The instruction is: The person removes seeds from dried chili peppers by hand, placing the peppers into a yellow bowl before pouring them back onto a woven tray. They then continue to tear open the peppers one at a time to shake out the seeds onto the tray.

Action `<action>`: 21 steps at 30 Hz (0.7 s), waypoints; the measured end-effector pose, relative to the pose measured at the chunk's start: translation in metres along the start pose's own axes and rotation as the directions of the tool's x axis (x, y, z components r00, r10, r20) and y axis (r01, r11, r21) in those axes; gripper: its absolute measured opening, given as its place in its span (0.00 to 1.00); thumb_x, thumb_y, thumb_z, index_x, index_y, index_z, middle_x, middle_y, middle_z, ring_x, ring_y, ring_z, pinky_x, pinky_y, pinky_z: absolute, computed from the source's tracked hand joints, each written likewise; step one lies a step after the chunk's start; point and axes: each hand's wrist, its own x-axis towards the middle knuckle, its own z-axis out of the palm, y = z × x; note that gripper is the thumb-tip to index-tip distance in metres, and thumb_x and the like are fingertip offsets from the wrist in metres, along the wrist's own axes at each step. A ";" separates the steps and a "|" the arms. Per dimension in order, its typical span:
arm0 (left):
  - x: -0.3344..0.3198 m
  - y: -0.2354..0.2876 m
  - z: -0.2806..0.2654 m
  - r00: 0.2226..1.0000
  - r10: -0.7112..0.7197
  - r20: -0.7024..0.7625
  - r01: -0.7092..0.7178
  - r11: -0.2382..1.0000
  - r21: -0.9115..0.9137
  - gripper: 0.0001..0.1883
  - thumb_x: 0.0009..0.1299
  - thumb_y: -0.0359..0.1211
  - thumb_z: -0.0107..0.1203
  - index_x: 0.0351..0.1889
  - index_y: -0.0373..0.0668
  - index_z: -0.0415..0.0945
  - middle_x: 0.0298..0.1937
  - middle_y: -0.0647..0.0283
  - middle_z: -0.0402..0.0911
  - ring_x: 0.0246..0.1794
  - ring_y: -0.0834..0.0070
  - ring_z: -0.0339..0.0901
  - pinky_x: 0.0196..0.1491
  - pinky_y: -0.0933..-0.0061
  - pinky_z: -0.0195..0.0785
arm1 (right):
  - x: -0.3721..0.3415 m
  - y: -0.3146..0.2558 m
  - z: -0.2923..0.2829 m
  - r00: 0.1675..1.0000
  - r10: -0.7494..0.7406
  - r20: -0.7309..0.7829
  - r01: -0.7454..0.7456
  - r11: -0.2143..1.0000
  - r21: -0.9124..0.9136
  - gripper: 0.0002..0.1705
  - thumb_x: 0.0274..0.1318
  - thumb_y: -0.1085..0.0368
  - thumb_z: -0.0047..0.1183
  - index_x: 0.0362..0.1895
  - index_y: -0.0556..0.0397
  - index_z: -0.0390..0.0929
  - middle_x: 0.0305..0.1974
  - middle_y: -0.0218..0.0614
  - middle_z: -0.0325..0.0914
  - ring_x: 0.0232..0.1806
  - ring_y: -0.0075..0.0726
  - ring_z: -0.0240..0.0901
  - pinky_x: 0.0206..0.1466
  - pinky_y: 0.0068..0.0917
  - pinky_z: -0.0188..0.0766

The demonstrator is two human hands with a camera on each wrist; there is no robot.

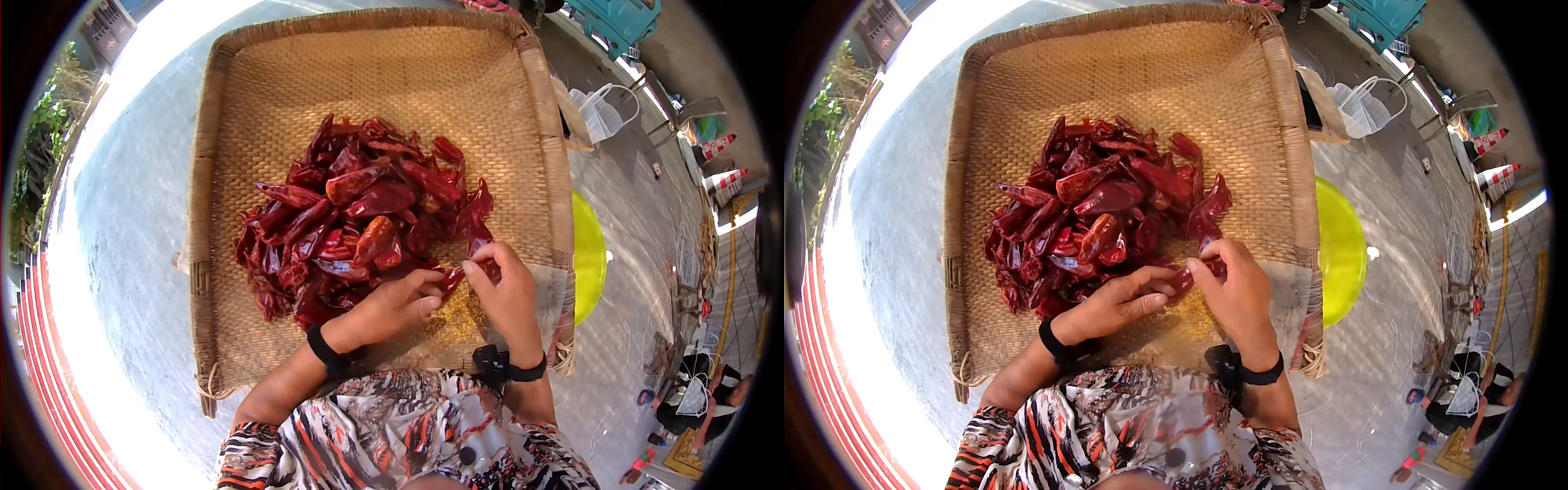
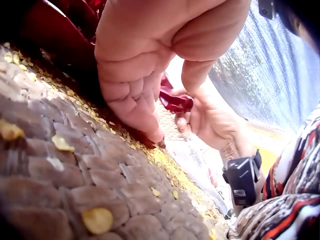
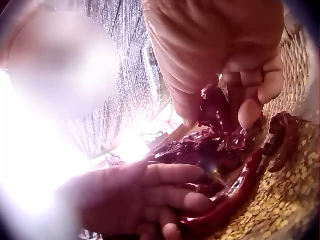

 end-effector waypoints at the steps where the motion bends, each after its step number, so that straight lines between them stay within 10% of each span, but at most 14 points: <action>1: 0.000 -0.001 0.001 1.000 -0.027 -0.014 0.024 0.989 -0.147 0.20 0.76 0.35 0.52 0.63 0.38 0.68 0.55 0.59 0.76 0.55 0.72 0.73 0.57 0.71 0.66 | -0.007 -0.002 -0.004 1.000 -0.010 0.015 0.008 0.995 0.098 0.12 0.58 0.63 0.57 0.45 0.52 0.76 0.39 0.37 0.77 0.39 0.39 0.76 0.43 0.34 0.71; 3: 0.000 -0.004 0.000 1.000 -0.015 -0.006 0.015 0.999 -0.052 0.21 0.75 0.34 0.53 0.64 0.39 0.68 0.54 0.59 0.76 0.54 0.71 0.74 0.57 0.71 0.67 | -0.018 -0.004 -0.015 0.998 -0.040 0.040 0.027 0.958 0.287 0.10 0.58 0.66 0.56 0.44 0.54 0.76 0.40 0.37 0.77 0.41 0.39 0.75 0.45 0.32 0.71; 11: 0.003 -0.012 0.001 0.974 0.214 0.075 -0.224 0.855 0.467 0.28 0.67 0.27 0.58 0.66 0.44 0.64 0.44 0.59 0.73 0.46 0.64 0.74 0.52 0.68 0.69 | -0.014 0.017 -0.076 0.735 0.009 -0.679 -0.196 0.960 -0.199 0.18 0.56 0.68 0.56 0.52 0.54 0.75 0.55 0.42 0.72 0.58 0.44 0.69 0.61 0.36 0.65; 14: 0.002 -0.001 0.002 0.990 0.126 0.065 -0.141 0.843 0.519 0.30 0.64 0.27 0.61 0.65 0.43 0.65 0.42 0.59 0.72 0.43 0.64 0.74 0.49 0.67 0.68 | -0.014 0.038 -0.074 0.869 -0.051 -0.492 -0.186 0.888 -0.420 0.22 0.55 0.67 0.57 0.56 0.52 0.74 0.60 0.44 0.67 0.61 0.47 0.66 0.63 0.38 0.65; 17: 0.001 -0.004 0.007 0.993 0.115 0.026 -0.109 0.808 0.579 0.30 0.61 0.27 0.63 0.63 0.43 0.67 0.40 0.59 0.71 0.40 0.65 0.73 0.46 0.66 0.68 | 0.002 0.005 -0.041 0.984 0.119 -0.130 -0.138 0.979 -0.149 0.24 0.54 0.66 0.58 0.57 0.51 0.72 0.62 0.39 0.67 0.58 0.47 0.70 0.58 0.37 0.70; 21: 0.002 -0.007 0.005 0.992 0.128 0.021 -0.115 0.790 0.602 0.26 0.59 0.28 0.64 0.56 0.42 0.69 0.36 0.59 0.71 0.36 0.65 0.73 0.43 0.66 0.69 | 0.033 0.018 0.004 0.964 -0.264 -0.016 0.244 0.908 -0.340 0.27 0.51 0.70 0.58 0.58 0.51 0.70 0.64 0.39 0.66 0.56 0.49 0.71 0.56 0.40 0.72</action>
